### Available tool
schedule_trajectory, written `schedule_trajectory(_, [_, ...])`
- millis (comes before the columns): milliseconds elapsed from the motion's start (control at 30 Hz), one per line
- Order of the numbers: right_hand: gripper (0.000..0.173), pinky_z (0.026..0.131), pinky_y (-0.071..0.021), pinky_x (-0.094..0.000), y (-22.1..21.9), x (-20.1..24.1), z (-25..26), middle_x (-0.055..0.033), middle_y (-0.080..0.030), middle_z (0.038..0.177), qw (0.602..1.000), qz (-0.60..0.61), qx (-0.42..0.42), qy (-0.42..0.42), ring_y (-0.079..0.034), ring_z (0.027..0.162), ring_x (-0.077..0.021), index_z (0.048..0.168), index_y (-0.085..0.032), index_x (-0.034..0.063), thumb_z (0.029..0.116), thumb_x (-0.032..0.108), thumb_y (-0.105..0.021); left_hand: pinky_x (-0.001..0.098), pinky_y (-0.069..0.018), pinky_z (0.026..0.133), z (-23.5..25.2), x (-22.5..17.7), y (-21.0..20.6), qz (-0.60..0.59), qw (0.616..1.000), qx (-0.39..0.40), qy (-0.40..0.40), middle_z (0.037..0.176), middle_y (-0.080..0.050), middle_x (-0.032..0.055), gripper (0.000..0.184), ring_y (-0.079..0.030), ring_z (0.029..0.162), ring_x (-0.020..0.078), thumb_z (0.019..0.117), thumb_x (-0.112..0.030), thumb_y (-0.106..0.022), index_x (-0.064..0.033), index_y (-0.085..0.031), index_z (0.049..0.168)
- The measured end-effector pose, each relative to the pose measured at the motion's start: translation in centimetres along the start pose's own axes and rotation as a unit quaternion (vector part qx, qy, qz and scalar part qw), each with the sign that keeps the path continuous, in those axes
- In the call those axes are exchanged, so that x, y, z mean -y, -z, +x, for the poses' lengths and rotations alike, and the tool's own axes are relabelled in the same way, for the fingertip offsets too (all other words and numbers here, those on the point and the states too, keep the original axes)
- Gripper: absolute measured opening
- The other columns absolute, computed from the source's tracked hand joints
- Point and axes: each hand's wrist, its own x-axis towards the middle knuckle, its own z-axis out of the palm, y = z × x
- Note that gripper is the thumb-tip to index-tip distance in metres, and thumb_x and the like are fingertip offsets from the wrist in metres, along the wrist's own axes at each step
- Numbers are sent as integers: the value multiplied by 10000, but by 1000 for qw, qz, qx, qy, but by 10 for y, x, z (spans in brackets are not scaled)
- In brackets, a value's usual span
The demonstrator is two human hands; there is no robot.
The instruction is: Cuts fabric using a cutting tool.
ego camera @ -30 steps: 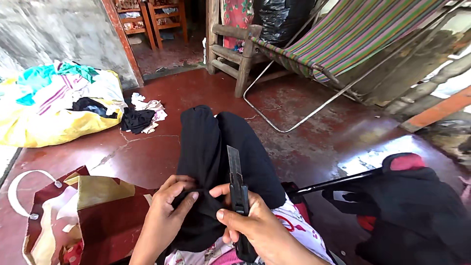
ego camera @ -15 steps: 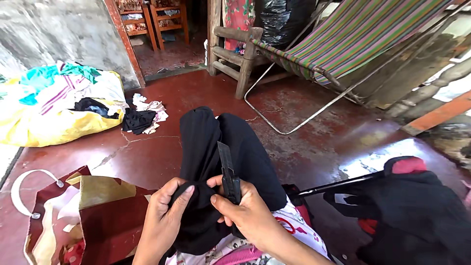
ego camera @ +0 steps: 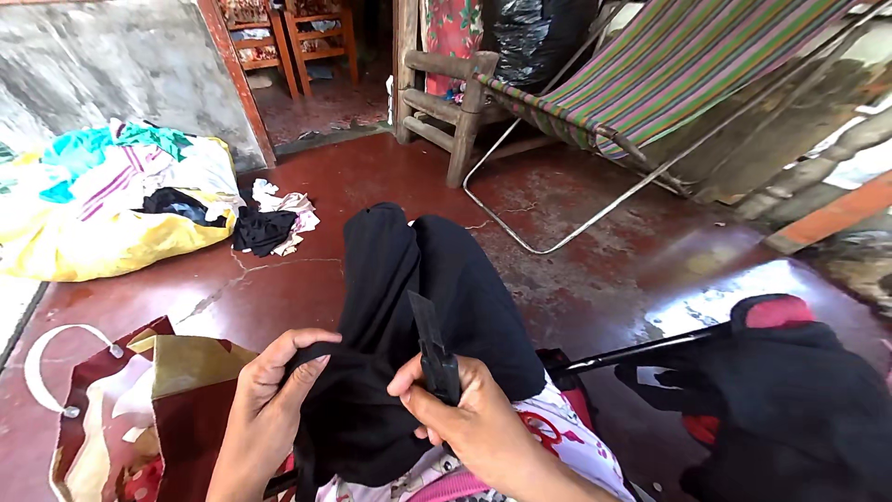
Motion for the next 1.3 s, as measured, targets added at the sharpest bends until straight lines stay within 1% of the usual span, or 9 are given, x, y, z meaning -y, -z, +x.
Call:
schedule_trajectory(133, [140,556,-523,-166,-6,-8,-1,13,-683,867,998,-23,-22,59,-603,650,-11,1019,-729,64,938,13,-628,263,-573,901,-1,3,5,8,1000,13,-23,1063,-738,40,232,-700,977,140,1041,-145,-538,-129,-748,1139])
schedule_trajectory(300, [310,510,-511,-191,-16,-9,-3,28,-591,794,996,-38,-69,33,-570,598,-38,1196,-648,51,887,29,-654,308,-578,898,-2,12,13,57,998,21,-29,1010,-735,41,242,-698,968,172,1023,-118,-531,-152,-770,1045])
schedule_trajectory(467, [238,511,-503,-176,-16,-14,-4,26,-649,826,995,-44,-77,41,-567,590,-10,1118,-719,65,900,23,-633,262,-621,801,-8,-11,17,228,972,49,12,1137,-700,-16,167,-696,1005,112,895,-228,-706,-212,-750,1055])
schedule_trajectory(567, [233,521,-508,-172,-15,-17,-6,17,-670,865,994,-52,-85,55,-574,605,-4,1122,-722,61,907,30,-638,238,-600,693,-10,-58,15,167,979,104,46,1064,-691,6,170,-674,857,74,930,-231,-747,-131,-736,1067])
schedule_trajectory(700, [312,519,-548,-201,-17,-15,-6,-3,-620,855,988,-58,-122,70,-602,622,-41,1182,-616,10,879,40,-683,241,-590,583,-15,-72,-12,44,964,224,135,910,-720,36,258,-669,672,64,1068,-190,-544,-7,-724,1040])
schedule_trajectory(833, [441,494,-575,-237,-15,-11,-8,-21,-627,876,986,-37,-161,18,-634,622,-85,1272,-571,-18,868,72,-725,293,-633,566,-16,-47,-46,-34,963,127,236,872,-727,34,282,-711,649,132,1098,-168,-447,-12,-679,1063])
schedule_trajectory(1000, [383,473,-570,-243,-14,-12,-11,-20,-648,825,987,0,-160,-4,-638,585,-97,1220,-610,-25,867,53,-736,308,-614,522,-18,-33,-64,-134,947,23,290,837,-694,91,292,-692,618,177,1089,-130,-425,34,-604,1251])
schedule_trajectory(1200, [237,517,-561,-213,-13,-16,-14,-10,-682,816,990,-26,-137,20,-638,612,-56,1121,-701,4,885,29,-712,242,-559,451,-17,-18,-73,-342,856,-60,383,740,-673,113,362,-652,530,125,1108,-247,-384,13,-617,1013])
schedule_trajectory(1300, [208,551,-563,-200,-13,-23,-15,-19,-705,863,989,-48,-128,53,-643,641,-45,1095,-718,9,889,31,-700,235,-544,440,-16,-12,-76,-349,850,-58,391,713,-674,119,453,-641,510,122,1103,-326,-387,8,-630,916])
